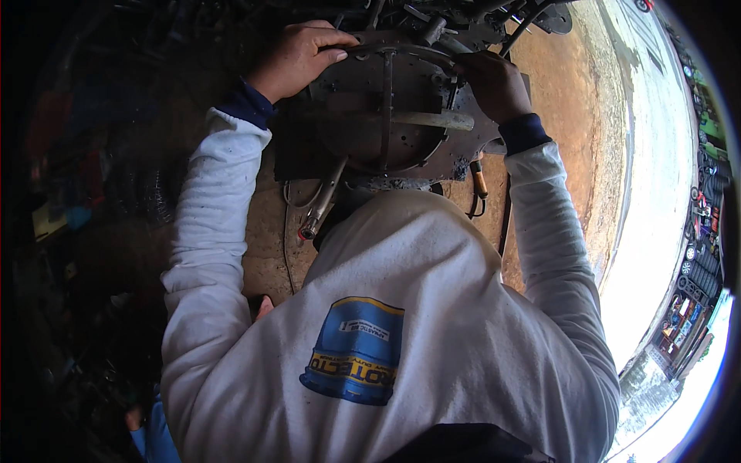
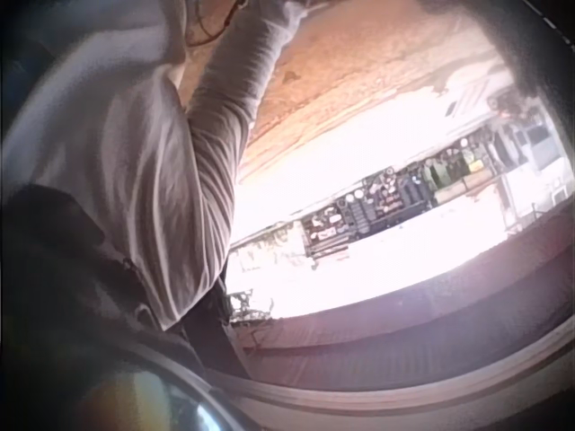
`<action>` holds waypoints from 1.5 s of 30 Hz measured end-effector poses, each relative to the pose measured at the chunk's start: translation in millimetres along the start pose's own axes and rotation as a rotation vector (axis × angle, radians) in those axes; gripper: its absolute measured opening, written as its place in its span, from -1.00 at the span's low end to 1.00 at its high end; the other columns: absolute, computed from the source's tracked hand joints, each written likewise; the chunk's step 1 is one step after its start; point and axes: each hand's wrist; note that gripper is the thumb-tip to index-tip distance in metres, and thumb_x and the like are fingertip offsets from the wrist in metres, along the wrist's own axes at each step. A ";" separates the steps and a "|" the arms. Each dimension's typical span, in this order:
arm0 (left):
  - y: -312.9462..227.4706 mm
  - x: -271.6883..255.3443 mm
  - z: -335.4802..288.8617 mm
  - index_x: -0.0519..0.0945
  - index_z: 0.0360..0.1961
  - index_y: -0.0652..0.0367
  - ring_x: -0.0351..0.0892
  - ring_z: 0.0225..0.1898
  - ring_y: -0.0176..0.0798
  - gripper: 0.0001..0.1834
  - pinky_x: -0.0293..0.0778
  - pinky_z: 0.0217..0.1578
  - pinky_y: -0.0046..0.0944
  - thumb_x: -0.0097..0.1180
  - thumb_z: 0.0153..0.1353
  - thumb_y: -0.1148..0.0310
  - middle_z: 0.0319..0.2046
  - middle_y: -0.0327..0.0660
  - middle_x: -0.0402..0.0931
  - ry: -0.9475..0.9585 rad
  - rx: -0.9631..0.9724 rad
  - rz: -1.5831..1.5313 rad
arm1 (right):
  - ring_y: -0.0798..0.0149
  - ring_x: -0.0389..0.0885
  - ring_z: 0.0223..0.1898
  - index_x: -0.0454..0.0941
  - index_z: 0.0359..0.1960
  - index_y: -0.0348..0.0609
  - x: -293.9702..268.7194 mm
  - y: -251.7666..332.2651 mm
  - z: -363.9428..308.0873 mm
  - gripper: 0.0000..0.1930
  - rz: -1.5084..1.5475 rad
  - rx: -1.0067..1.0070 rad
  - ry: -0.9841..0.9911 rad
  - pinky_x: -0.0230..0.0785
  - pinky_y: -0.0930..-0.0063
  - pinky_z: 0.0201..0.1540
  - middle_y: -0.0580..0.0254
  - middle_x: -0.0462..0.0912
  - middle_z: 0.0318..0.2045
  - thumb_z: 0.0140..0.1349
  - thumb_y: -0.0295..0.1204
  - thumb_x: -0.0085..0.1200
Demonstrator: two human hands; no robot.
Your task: The person uses an angle grinder to smooth and shape metal pieces on a fabrication table and then twists wires together by hand.
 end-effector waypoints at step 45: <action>10.3 -2.7 -11.8 0.63 -0.17 0.24 0.56 -0.16 -0.19 -0.81 0.41 -0.06 -0.29 0.14 0.18 0.47 -0.26 -0.19 0.59 -0.003 -0.066 -0.031 | 0.08 0.64 -0.28 0.66 -0.18 -0.02 5.7 -2.7 5.9 -0.80 0.010 -0.127 -0.049 0.51 0.29 -0.20 0.18 0.66 -0.29 0.20 -0.32 0.10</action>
Point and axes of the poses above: each hand's wrist, its own z-axis towards the middle knuckle, its own x-axis out of the palm, y = z × x
